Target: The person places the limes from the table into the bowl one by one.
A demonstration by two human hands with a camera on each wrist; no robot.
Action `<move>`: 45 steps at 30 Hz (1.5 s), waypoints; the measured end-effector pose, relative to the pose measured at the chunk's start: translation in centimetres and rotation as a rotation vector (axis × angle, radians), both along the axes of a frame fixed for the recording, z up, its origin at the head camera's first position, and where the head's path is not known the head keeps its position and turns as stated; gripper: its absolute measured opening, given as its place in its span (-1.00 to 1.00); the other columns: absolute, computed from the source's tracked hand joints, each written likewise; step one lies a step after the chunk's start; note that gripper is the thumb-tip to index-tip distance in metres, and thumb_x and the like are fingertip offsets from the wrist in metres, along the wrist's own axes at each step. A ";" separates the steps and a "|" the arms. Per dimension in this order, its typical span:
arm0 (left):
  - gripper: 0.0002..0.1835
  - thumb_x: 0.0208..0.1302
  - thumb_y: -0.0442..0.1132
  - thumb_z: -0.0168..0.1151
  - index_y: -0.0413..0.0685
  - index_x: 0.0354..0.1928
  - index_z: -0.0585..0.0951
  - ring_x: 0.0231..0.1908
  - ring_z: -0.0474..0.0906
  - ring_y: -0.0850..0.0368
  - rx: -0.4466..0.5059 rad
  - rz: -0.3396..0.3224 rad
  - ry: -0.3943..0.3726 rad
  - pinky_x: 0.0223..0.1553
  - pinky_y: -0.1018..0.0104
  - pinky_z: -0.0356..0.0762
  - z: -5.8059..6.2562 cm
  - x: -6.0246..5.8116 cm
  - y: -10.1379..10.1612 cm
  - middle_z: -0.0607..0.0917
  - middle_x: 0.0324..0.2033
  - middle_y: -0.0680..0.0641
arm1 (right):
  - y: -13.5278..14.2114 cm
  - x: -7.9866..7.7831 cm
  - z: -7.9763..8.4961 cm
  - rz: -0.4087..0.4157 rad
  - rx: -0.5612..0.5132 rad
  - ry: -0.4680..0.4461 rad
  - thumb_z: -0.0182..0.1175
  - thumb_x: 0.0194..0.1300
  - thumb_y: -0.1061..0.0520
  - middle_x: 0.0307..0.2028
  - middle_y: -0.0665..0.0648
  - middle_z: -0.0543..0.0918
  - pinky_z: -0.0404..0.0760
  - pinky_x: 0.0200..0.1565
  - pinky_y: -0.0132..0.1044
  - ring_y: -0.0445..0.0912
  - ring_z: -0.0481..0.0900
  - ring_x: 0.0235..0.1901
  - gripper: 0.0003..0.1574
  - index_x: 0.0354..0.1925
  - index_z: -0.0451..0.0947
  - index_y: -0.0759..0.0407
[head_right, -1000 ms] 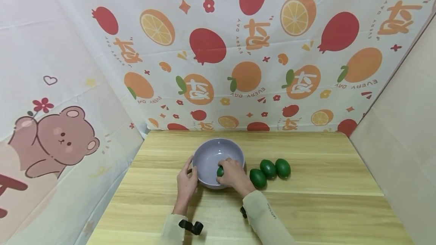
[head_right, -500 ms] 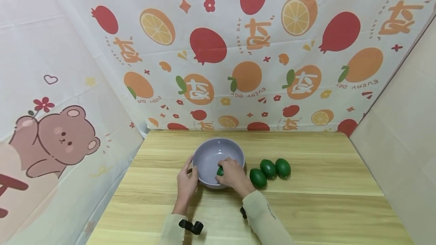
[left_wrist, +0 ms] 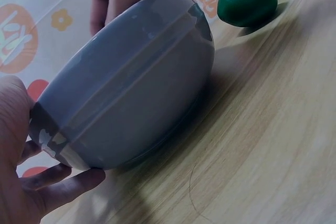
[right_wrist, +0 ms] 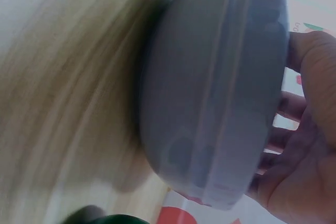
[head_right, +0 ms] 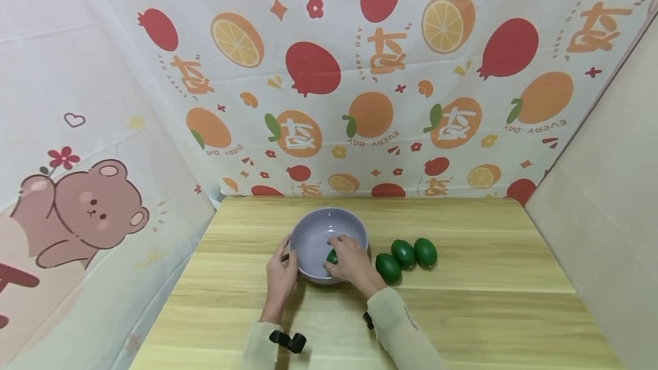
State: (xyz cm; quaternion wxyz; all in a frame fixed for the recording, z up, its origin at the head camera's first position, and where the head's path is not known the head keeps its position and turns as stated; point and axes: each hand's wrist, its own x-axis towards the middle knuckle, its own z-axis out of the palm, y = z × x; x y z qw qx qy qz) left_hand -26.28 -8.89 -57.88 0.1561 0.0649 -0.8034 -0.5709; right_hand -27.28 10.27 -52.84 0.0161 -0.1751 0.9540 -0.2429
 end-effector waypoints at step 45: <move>-0.48 0.45 -0.30 0.10 0.00 0.43 0.45 0.12 0.65 -0.25 0.018 -0.003 -0.016 -0.23 0.29 0.76 0.4 0.1 0.1 0.45 0.44 -0.18 | 8.1 1.3 6.9 -0.160 -0.114 0.134 0.28 0.38 -0.09 0.37 0.24 0.50 0.44 0.36 0.26 0.21 0.39 0.41 -0.34 0.35 0.46 0.10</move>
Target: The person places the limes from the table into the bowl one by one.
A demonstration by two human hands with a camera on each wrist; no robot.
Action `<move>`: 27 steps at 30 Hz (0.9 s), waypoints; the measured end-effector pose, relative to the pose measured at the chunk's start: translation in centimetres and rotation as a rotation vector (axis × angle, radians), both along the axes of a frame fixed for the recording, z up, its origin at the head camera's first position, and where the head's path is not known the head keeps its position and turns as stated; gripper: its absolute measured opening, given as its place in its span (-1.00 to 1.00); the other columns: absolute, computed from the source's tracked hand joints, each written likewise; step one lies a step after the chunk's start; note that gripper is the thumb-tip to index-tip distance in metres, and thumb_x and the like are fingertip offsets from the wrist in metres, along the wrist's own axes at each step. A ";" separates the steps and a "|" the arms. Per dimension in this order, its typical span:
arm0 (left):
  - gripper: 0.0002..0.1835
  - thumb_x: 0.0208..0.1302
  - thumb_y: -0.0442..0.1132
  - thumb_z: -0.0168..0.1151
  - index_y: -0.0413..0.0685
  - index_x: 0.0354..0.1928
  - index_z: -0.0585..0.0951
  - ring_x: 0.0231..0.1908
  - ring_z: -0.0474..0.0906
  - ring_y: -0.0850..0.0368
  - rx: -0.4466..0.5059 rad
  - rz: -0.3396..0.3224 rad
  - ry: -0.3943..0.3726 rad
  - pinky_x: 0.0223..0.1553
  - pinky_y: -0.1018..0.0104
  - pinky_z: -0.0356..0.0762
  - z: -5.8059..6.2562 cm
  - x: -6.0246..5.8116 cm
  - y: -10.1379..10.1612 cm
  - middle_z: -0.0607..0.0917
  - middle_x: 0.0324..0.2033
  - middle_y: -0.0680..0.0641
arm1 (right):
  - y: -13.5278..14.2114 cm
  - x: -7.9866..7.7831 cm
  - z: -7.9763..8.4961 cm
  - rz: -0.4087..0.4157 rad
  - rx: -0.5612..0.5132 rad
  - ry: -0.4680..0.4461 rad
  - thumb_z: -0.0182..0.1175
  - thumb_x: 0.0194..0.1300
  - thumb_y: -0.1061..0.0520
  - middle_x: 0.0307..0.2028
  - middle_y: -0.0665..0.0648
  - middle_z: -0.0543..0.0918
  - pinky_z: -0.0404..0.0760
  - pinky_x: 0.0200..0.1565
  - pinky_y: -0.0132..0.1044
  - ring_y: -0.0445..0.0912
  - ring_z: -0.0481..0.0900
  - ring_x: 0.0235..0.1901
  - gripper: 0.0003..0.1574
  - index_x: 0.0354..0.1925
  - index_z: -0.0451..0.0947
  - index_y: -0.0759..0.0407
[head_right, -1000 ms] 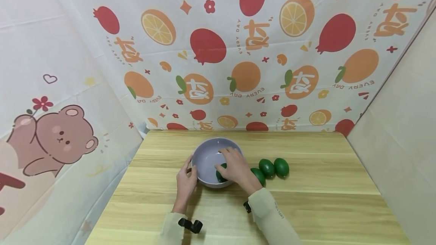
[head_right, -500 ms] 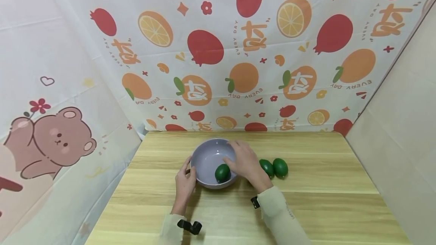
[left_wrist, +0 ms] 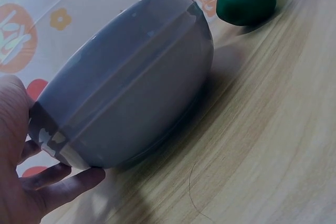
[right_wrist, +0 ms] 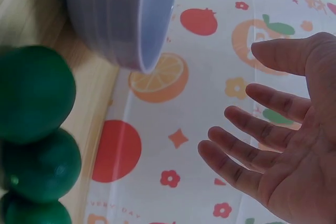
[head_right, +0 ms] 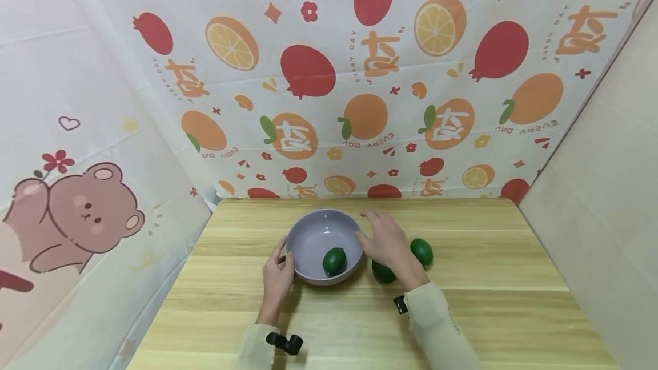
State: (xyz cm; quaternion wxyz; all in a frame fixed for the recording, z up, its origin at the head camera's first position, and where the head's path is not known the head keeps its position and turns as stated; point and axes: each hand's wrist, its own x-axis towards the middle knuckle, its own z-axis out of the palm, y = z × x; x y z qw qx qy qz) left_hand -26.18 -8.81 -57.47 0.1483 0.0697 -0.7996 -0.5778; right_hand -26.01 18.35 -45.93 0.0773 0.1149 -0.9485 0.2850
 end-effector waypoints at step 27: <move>-0.48 0.48 -0.30 0.08 -0.02 0.45 0.44 0.13 0.63 -0.22 -0.002 0.005 -0.010 -0.07 0.11 0.74 -0.1 0.0 0.1 0.45 0.45 -0.16 | 2.0 0.8 -3.9 -0.002 0.029 -0.047 0.31 0.36 0.02 0.28 0.31 0.56 0.62 0.15 0.17 0.17 0.60 0.13 -0.43 0.28 0.51 0.16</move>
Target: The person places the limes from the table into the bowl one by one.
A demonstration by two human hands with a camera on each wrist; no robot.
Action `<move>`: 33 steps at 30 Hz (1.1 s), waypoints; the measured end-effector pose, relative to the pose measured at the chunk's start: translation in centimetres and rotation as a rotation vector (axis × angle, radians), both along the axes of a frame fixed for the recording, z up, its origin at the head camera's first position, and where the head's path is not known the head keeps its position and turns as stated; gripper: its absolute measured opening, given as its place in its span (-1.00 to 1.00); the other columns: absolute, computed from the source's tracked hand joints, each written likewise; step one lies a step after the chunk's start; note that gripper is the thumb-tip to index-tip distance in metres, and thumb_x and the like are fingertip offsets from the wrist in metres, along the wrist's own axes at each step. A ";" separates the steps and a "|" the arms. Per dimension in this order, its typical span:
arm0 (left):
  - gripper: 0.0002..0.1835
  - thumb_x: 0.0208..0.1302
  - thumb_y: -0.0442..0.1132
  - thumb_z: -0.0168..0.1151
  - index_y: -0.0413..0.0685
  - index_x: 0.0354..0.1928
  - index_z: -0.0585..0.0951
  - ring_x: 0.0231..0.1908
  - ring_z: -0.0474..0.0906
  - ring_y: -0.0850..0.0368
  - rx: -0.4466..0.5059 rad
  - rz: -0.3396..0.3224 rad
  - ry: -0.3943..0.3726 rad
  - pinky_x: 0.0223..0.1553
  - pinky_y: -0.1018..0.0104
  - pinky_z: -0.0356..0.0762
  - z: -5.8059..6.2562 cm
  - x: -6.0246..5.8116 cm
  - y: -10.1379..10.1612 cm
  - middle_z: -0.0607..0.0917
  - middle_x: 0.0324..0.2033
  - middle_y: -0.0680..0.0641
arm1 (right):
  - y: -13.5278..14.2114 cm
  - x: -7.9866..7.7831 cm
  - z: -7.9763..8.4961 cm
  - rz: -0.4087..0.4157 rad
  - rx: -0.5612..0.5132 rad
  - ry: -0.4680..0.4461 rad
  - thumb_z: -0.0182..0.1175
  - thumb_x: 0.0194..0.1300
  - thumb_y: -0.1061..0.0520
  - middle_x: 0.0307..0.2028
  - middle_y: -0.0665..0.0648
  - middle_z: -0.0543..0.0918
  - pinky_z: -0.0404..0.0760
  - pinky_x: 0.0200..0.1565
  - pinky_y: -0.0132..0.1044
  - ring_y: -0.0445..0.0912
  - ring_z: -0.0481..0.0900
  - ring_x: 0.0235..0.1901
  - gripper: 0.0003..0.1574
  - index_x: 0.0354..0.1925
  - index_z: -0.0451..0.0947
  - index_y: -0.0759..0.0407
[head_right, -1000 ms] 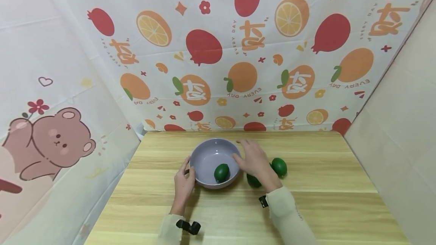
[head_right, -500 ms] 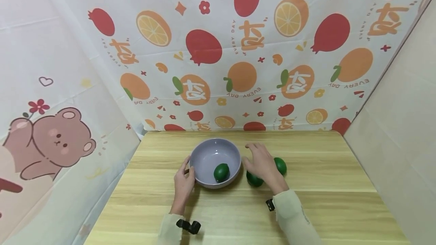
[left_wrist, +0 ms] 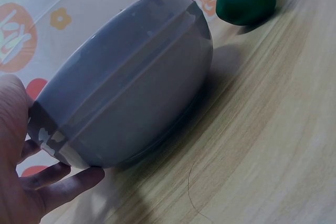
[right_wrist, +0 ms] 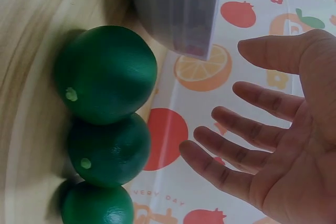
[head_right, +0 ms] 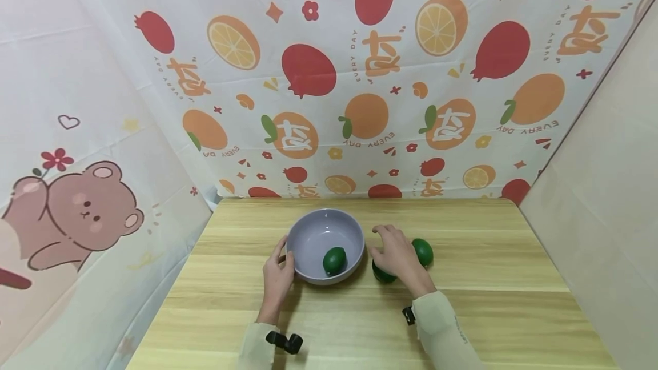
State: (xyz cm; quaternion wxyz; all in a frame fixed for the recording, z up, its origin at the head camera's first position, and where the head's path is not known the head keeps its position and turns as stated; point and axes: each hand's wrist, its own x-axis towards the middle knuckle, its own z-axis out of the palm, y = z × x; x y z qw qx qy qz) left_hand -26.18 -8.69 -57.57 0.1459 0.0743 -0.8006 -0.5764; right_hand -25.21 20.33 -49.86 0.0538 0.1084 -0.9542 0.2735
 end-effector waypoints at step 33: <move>-0.47 0.47 -0.28 0.08 0.01 0.45 0.43 0.13 0.62 -0.23 0.013 0.007 -0.011 -0.23 0.31 0.71 -0.1 0.1 0.2 0.44 0.45 -0.14 | -0.6 0.8 -2.7 0.006 0.022 -0.142 0.31 0.35 0.07 0.29 0.29 0.55 0.54 0.23 0.26 0.27 0.50 0.28 -0.46 0.25 0.56 0.18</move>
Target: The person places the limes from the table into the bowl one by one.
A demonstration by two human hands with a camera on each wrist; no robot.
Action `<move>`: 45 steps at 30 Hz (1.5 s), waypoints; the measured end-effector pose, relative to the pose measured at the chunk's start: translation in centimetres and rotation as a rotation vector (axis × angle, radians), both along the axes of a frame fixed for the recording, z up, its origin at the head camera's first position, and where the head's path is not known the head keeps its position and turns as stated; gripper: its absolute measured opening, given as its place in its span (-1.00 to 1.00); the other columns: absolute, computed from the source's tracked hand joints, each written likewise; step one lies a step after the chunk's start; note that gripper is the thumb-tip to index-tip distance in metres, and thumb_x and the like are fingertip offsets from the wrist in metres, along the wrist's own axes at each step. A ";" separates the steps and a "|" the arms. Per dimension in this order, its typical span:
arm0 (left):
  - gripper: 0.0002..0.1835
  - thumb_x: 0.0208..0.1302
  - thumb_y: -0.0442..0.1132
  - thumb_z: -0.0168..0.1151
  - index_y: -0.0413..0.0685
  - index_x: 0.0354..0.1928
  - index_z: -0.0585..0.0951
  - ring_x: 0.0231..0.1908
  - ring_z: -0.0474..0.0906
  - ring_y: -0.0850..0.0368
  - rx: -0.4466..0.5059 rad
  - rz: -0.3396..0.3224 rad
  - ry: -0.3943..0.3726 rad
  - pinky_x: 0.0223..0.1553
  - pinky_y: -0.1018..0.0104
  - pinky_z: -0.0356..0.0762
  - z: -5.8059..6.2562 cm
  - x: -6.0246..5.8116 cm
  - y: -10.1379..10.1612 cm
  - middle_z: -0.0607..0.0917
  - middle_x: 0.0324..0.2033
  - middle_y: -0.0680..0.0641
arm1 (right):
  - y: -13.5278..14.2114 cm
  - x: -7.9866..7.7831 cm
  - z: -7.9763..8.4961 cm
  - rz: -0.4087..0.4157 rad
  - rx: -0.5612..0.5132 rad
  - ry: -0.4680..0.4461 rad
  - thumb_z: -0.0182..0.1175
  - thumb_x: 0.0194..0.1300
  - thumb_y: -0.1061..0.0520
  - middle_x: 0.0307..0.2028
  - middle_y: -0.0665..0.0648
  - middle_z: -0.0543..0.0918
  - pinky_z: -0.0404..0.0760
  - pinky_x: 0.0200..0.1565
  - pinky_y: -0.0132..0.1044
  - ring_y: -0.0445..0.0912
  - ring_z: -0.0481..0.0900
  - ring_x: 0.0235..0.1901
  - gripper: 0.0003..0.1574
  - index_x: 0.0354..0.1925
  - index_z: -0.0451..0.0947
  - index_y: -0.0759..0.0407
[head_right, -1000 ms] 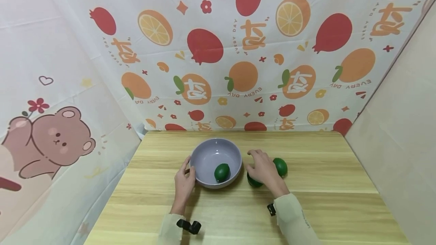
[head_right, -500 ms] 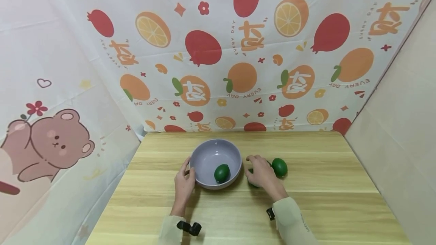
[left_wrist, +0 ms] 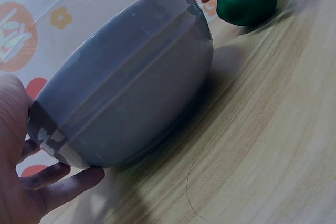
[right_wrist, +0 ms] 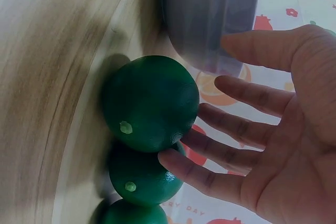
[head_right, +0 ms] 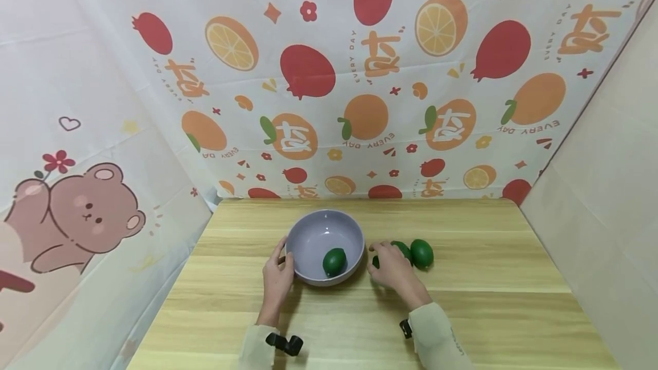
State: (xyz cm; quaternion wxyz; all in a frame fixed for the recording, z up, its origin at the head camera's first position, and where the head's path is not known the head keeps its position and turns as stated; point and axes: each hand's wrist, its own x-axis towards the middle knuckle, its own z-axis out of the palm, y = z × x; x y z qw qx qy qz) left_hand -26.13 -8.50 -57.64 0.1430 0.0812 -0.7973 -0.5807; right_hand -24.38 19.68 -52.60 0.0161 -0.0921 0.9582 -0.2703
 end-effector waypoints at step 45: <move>-0.48 0.46 -0.28 0.10 -0.01 0.43 0.46 0.10 0.65 -0.24 -0.001 0.006 0.018 -0.23 0.29 0.71 0.0 0.2 0.0 0.47 0.43 -0.17 | -0.8 0.9 -1.3 0.057 0.048 -0.017 0.35 0.09 0.41 0.26 0.35 0.54 0.49 0.29 0.22 0.28 0.48 0.27 -0.32 0.22 0.54 0.24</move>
